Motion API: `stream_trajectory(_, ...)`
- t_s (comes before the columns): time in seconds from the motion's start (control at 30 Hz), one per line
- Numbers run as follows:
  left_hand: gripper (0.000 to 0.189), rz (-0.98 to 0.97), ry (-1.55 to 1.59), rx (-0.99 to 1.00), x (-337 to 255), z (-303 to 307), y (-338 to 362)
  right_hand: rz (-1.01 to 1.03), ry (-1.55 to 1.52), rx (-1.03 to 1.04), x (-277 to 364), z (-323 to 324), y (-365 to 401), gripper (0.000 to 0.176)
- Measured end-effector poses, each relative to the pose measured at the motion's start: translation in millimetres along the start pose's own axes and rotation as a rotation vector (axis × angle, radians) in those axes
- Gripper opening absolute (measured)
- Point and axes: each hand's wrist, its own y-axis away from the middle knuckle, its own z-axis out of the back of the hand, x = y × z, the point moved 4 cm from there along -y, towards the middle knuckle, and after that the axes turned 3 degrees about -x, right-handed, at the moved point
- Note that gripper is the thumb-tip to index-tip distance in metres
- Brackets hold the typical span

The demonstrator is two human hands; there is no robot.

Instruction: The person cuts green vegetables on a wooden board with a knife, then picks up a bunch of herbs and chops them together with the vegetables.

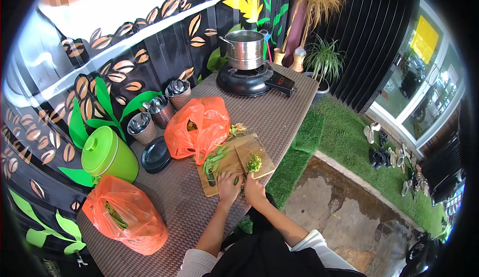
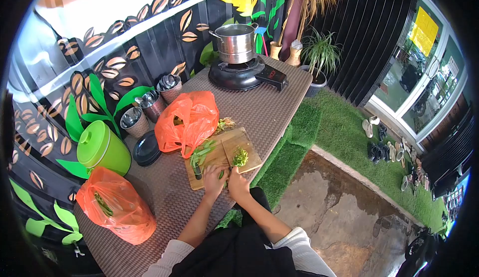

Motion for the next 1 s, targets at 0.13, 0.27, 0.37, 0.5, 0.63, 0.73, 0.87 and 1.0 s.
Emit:
stream_trajectory(0.13, 0.012, -0.037, 0.002, -0.025, 0.0, 0.5, 0.5, 0.065, 0.049, 0.023, -5.9, 1.5, -19.9, 0.027)
stream_trajectory(0.27, 0.011, -0.015, 0.013, -0.032, -2.3, 3.4, -0.4, 0.021, 0.019, -0.009, -2.1, 3.2, 0.1, 0.026)
stream_trajectory(0.37, 0.01, -0.004, 0.015, -0.013, -0.8, 1.2, 0.2, -0.053, 0.048, 0.054, 0.1, -2.8, 6.9, 0.025)
stream_trajectory(0.5, 0.009, 0.002, 0.018, -0.004, 3.0, -1.1, 1.4, 0.014, -0.025, 0.004, -0.5, 3.3, -13.8, 0.028)
stream_trajectory(0.63, 0.007, 0.04, 0.039, -0.005, 4.3, -1.7, -0.7, 0.015, -0.011, 0.006, 1.0, -1.6, 0.6, 0.027)
stream_trajectory(0.73, 0.007, 0.041, 0.031, 0.002, 2.6, 0.2, -1.5, -0.02, -0.025, -0.009, 0.1, -9.8, -1.7, 0.027)
stream_trajectory(0.87, 0.01, 0.13, 0.12, 0.007, 4.1, 1.1, -2.1, 0.038, -0.025, 0.012, -3.6, -3.6, -16.2, 0.026)
stream_trajectory(1.0, 0.015, 0.185, 0.132, 0.026, 8.8, 0.6, -1.3, 0.028, 0.009, 0.016, 1.6, -3.2, -0.5, 0.027)
